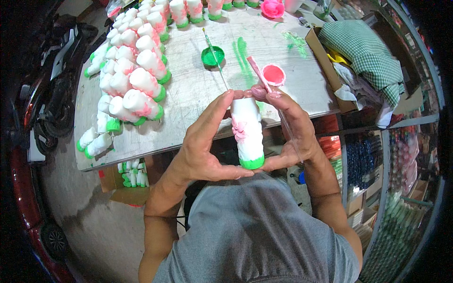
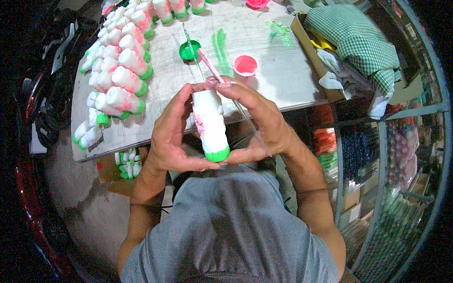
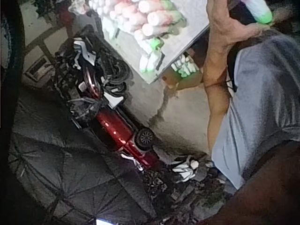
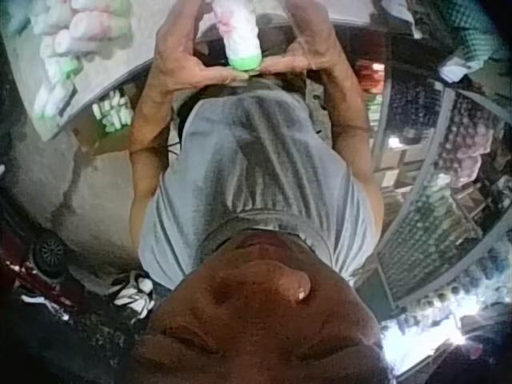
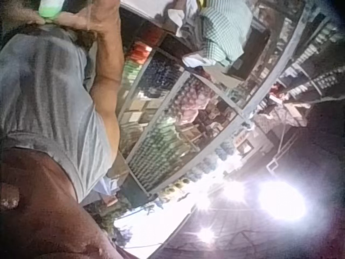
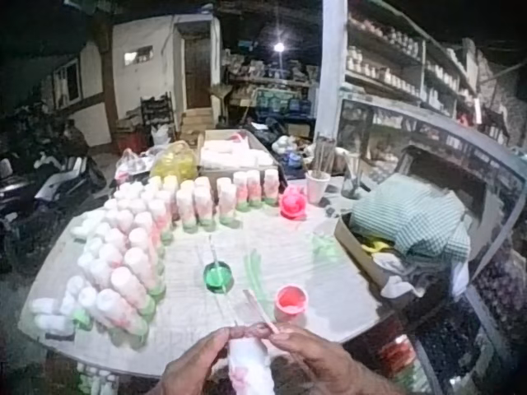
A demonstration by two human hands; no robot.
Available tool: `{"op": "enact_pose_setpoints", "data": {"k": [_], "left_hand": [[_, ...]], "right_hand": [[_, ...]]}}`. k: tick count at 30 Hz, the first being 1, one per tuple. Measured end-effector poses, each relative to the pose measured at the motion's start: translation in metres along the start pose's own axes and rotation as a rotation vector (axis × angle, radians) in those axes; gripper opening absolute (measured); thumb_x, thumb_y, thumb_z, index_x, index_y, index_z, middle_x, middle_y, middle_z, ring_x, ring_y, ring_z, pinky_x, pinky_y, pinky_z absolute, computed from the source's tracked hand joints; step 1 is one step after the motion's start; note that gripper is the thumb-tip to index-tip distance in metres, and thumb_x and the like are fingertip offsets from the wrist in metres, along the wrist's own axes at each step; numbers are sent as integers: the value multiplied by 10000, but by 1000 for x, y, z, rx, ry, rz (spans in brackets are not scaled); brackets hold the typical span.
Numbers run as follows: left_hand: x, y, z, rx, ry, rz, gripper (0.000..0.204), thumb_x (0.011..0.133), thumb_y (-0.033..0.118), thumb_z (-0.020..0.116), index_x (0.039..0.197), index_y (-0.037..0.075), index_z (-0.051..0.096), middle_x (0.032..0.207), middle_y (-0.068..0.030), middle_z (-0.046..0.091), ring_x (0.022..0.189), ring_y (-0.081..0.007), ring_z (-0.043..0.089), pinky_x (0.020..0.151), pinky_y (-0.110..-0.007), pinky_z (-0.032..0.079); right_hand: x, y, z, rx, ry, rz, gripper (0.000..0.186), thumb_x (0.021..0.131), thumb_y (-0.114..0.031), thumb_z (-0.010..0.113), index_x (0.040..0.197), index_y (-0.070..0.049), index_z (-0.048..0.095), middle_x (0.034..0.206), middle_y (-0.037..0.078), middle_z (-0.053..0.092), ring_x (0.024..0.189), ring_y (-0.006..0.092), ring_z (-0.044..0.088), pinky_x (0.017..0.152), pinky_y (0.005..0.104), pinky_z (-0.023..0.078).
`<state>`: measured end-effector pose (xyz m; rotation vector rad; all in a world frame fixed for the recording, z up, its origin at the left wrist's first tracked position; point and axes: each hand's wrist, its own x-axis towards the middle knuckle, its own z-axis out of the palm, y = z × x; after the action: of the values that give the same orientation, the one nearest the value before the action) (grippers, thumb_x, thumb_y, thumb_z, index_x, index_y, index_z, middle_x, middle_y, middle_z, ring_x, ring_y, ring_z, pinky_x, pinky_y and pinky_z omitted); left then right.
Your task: The person paints small white cylindrical objects with pink and green paint using a brush. They repeatedly dip the brush into paint containers and apply color to the objects, placing finished ones on a table.
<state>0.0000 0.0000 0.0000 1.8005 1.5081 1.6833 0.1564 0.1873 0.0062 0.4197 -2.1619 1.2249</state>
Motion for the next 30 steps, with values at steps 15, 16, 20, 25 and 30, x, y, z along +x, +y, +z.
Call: {"op": "enact_pose_setpoints", "data": {"k": [15,16,20,25,30], "left_hand": [[2,12,-7,278,97,-5,1218,536,172,884,1563,-30,261,1386,-246,573,1261,-375,575,1048,-440,430],[1,11,-7,333,91,2,1250,534,209,892,1572,-23,235,1390,-233,580,1232,-341,597,968,-408,455],[0,10,-5,406,82,6,1271,535,252,903,1576,-18,226,1395,-227,586,1214,-312,620,899,-383,484],[2,11,-5,410,52,-14,1256,546,258,910,1569,-26,239,1394,-231,585,1234,-315,612,916,-386,489],[-2,8,0,246,91,-37,1153,534,138,868,1534,-39,323,1379,-246,563,1310,-405,526,1135,-468,392]], "right_hand": [[-35,-48,22,366,505,303,375,1038,-323,612,1083,47,655,907,182,677,753,239,669,663,350,549],[-39,-50,27,386,554,333,356,1043,-312,605,1077,40,641,897,187,678,746,234,668,651,340,552],[-38,-51,34,496,674,373,310,1056,-279,582,1069,31,596,892,194,682,719,204,658,645,327,566],[-30,-47,41,390,639,381,318,1070,-266,556,1030,47,598,887,169,691,684,162,642,639,306,559],[-28,-44,44,346,636,425,319,1072,-251,556,997,52,623,888,147,695,675,141,638,634,285,551]]}}
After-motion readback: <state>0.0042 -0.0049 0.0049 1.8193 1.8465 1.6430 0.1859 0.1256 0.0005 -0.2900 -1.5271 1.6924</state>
